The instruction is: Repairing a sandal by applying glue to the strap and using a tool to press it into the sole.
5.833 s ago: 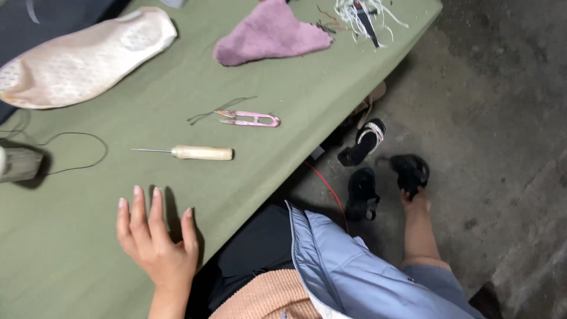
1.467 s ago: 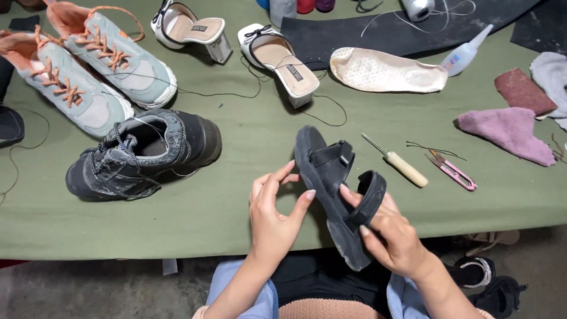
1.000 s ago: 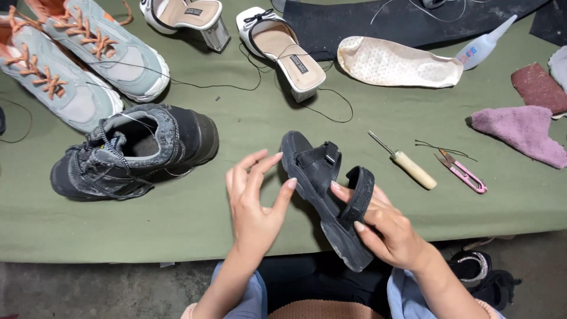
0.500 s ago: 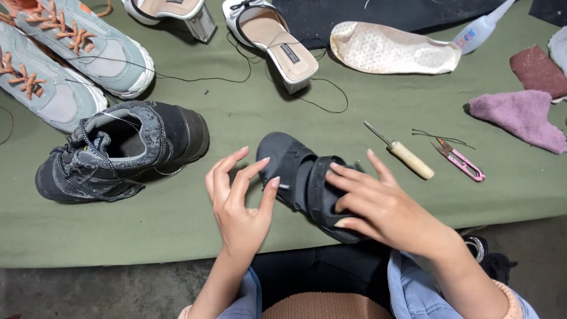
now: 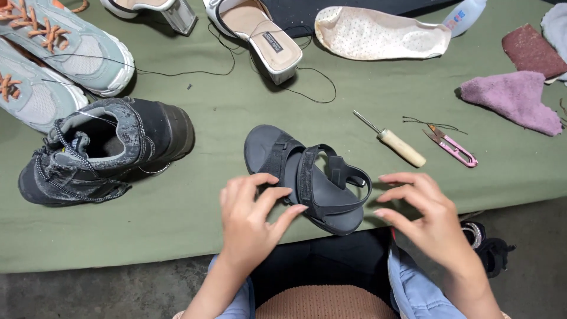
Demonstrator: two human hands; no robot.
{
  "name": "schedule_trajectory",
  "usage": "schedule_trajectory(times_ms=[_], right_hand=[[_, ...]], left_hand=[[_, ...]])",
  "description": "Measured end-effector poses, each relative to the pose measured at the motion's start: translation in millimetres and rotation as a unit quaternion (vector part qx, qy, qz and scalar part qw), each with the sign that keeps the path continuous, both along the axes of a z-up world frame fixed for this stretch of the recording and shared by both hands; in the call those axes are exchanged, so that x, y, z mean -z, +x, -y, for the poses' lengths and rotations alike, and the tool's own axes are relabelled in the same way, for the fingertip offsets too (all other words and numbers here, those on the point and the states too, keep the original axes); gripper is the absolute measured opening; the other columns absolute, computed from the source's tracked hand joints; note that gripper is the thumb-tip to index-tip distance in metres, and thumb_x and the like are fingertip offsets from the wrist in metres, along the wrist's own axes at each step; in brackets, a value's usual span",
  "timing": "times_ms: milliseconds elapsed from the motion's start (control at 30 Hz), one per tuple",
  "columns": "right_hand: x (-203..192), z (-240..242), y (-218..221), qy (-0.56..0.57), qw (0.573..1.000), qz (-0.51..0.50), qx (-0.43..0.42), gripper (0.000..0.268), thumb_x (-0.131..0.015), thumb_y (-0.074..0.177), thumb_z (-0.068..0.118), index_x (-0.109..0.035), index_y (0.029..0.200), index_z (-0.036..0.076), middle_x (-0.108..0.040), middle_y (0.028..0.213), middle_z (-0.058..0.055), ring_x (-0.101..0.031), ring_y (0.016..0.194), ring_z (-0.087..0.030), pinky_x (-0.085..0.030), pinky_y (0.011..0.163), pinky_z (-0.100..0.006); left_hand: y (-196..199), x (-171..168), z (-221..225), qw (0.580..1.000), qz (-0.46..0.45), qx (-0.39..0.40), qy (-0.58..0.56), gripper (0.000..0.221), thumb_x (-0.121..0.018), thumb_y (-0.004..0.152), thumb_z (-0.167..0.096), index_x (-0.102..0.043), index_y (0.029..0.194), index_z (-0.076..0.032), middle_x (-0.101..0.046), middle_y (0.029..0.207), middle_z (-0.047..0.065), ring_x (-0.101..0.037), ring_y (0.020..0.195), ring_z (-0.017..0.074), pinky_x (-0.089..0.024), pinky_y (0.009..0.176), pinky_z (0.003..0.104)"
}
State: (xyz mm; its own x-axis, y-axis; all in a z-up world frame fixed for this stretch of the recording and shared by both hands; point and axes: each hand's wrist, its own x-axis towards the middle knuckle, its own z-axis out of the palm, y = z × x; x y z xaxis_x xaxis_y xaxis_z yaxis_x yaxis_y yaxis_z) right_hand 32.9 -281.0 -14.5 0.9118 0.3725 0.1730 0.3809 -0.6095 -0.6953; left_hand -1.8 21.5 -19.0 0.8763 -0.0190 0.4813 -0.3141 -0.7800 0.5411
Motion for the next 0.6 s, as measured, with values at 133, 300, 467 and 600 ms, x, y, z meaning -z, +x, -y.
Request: schedule_trajectory(times_ms=[133,300,467,600], right_hand=[[18,-7,-9,-0.024,0.998,-0.044,-0.033,0.033,-0.084,0.076,0.038,-0.076,0.1,0.017,-0.066,0.125,-0.006,-0.058,0.119,-0.023,-0.043,0.104,-0.038],[23,-14,-11,-0.048,0.997,-0.02,-0.063,0.052,-0.084,0.076,0.047,-0.07,0.116,0.016,-0.06,0.129,-0.008,-0.055,0.122,-0.026,-0.038,0.109,-0.042],[18,-11,-8,-0.053,0.996,-0.024,-0.073,0.055,-0.085,0.075,0.045,-0.067,0.119,0.016,-0.059,0.138,-0.008,-0.053,0.129,-0.028,-0.036,0.111,-0.045],[0,-6,1,0.046,0.996,-0.044,-0.057,0.056,-0.07,0.085,0.046,-0.065,0.129,0.012,-0.058,0.142,-0.013,-0.055,0.133,-0.028,-0.041,0.114,-0.044]], left_hand=[[-2,6,19,0.998,-0.049,-0.031,0.019,0.043,-0.083,0.083,-0.048,-0.072,0.104,-0.013,-0.055,0.11,0.007,-0.058,0.089,0.0256,-0.049,0.073,0.041],[-5,1,30,0.998,-0.054,0.013,0.036,0.073,-0.086,0.085,-0.048,-0.056,0.14,-0.01,-0.049,0.135,0.017,-0.058,0.111,0.0293,-0.053,0.085,0.042],[4,5,28,0.981,-0.094,0.134,0.106,0.043,-0.091,0.078,-0.03,-0.066,0.109,-0.012,-0.049,0.15,0.013,-0.056,0.097,0.0316,-0.049,0.074,0.047],[25,-18,22,0.982,-0.02,0.184,0.023,0.024,-0.08,0.092,-0.025,-0.064,0.095,-0.008,-0.068,0.115,0.005,-0.052,0.086,0.0271,-0.041,0.076,0.039]])
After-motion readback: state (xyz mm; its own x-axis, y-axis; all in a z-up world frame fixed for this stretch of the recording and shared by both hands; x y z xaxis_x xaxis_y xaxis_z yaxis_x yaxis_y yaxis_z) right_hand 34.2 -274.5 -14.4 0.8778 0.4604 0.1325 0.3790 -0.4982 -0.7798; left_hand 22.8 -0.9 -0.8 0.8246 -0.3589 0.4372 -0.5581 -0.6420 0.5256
